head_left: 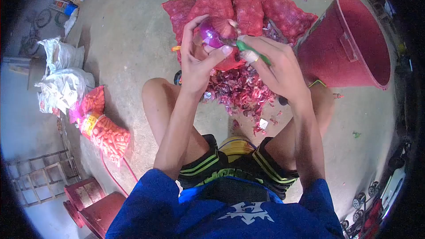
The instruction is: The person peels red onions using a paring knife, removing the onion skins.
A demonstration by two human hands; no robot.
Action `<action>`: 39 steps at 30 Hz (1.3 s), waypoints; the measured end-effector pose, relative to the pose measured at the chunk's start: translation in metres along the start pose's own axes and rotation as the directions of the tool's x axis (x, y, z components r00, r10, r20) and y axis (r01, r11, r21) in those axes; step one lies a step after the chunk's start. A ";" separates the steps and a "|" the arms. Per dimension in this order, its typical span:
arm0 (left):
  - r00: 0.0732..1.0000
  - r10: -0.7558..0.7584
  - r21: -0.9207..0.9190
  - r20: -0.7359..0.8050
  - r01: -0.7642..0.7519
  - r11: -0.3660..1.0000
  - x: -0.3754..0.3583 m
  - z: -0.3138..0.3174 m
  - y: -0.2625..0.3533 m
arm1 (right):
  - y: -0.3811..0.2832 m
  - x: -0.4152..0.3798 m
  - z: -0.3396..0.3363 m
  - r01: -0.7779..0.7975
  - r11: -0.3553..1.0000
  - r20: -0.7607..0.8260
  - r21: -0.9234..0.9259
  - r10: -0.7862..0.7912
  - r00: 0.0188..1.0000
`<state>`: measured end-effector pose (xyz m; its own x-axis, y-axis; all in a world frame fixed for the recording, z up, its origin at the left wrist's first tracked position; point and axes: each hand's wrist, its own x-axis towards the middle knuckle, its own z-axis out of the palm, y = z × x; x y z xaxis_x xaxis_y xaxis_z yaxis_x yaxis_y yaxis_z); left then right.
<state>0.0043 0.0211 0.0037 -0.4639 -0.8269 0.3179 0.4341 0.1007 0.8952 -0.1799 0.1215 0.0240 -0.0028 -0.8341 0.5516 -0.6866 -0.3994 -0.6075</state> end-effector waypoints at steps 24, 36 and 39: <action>0.919 -0.388 -0.188 0.073 0.395 0.899 0.003 -0.024 -0.006 | 0.001 -0.003 -0.011 -0.003 1.000 0.087 -0.004 0.003 0.996; 0.997 -0.073 -0.095 -0.022 0.071 0.993 -0.001 -0.002 -0.003 | 0.001 0.002 -0.005 -0.027 0.999 0.016 0.044 0.026 1.000; 0.988 -0.157 -0.176 -0.002 0.155 0.972 -0.001 -0.007 0.001 | 0.005 0.003 -0.007 -0.008 1.000 0.018 0.022 0.007 1.000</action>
<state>0.0105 0.0183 0.0021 -0.5246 -0.8337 0.1723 0.4863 -0.1274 0.8645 -0.1887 0.1198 0.0265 0.0056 -0.8439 0.5364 -0.6703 -0.4012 -0.6243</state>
